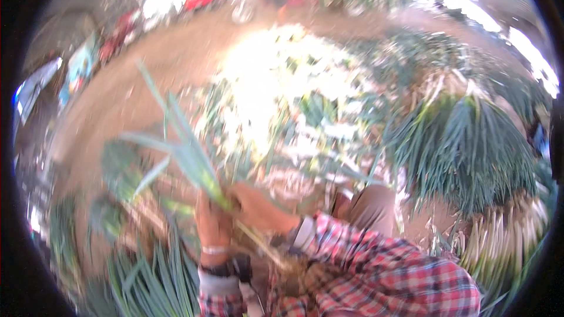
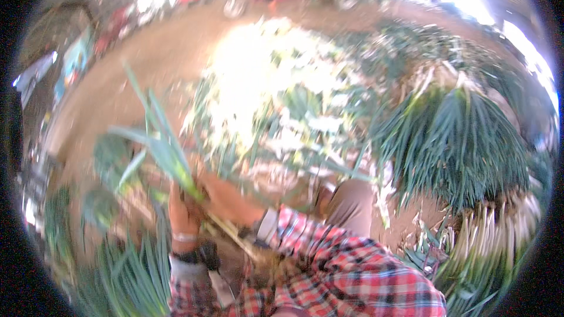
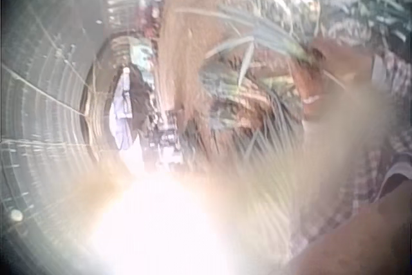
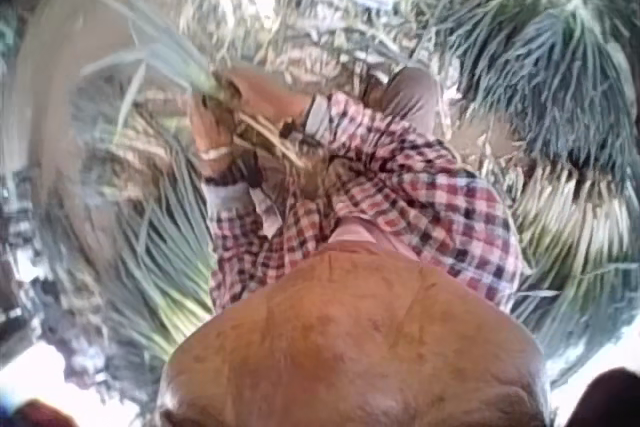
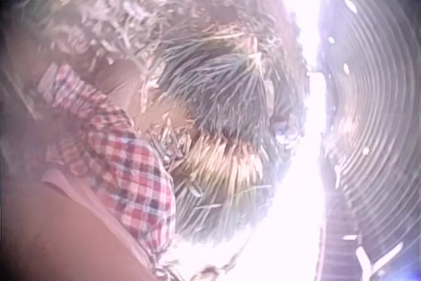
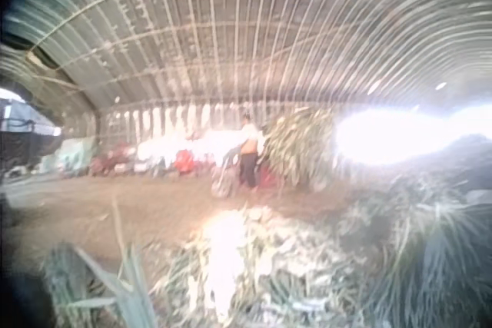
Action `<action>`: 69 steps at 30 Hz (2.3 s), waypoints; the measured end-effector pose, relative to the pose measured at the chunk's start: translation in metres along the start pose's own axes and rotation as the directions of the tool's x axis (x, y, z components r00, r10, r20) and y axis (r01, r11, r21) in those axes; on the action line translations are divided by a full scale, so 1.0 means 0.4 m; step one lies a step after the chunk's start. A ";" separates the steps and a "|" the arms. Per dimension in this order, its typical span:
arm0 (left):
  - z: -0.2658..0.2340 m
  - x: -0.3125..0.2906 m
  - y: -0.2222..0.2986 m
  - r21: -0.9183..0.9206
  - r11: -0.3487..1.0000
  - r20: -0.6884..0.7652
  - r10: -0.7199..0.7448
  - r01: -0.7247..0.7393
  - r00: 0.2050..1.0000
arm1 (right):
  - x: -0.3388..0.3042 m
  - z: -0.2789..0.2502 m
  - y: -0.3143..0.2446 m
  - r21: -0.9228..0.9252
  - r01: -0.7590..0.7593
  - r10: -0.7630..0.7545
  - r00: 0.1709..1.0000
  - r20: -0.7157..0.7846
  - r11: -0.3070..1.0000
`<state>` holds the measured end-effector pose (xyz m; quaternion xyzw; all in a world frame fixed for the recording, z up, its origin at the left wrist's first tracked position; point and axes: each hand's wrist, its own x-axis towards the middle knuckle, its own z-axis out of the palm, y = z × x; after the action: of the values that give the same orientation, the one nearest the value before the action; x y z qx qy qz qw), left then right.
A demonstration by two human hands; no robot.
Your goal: The person cleans scallions by hand, peeling away the outer layers and pulling off the roots before placing them onto a separate stack.
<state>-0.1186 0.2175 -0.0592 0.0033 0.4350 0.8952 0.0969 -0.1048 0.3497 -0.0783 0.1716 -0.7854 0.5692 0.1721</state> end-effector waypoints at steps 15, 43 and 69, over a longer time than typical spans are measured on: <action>-0.073 -0.038 0.023 0.051 0.997 0.084 -0.054 0.050 0.995 | -0.017 -0.020 -0.031 0.057 0.111 -0.122 0.958 0.260 0.992; -0.260 0.105 0.078 0.529 0.821 -0.318 0.425 -0.213 0.847 | -0.286 -0.160 0.066 0.029 -0.226 0.152 0.737 0.659 0.974; -0.496 -0.047 0.729 0.606 0.595 -0.572 0.787 -0.527 0.231 | -0.259 -0.411 0.152 -0.711 0.031 0.423 0.785 0.452 0.702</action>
<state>-0.1678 -0.1161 0.0461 -0.2013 0.5068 0.6705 -0.5031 -0.0293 0.5319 -0.1291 0.1722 -0.9655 0.1718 -0.0929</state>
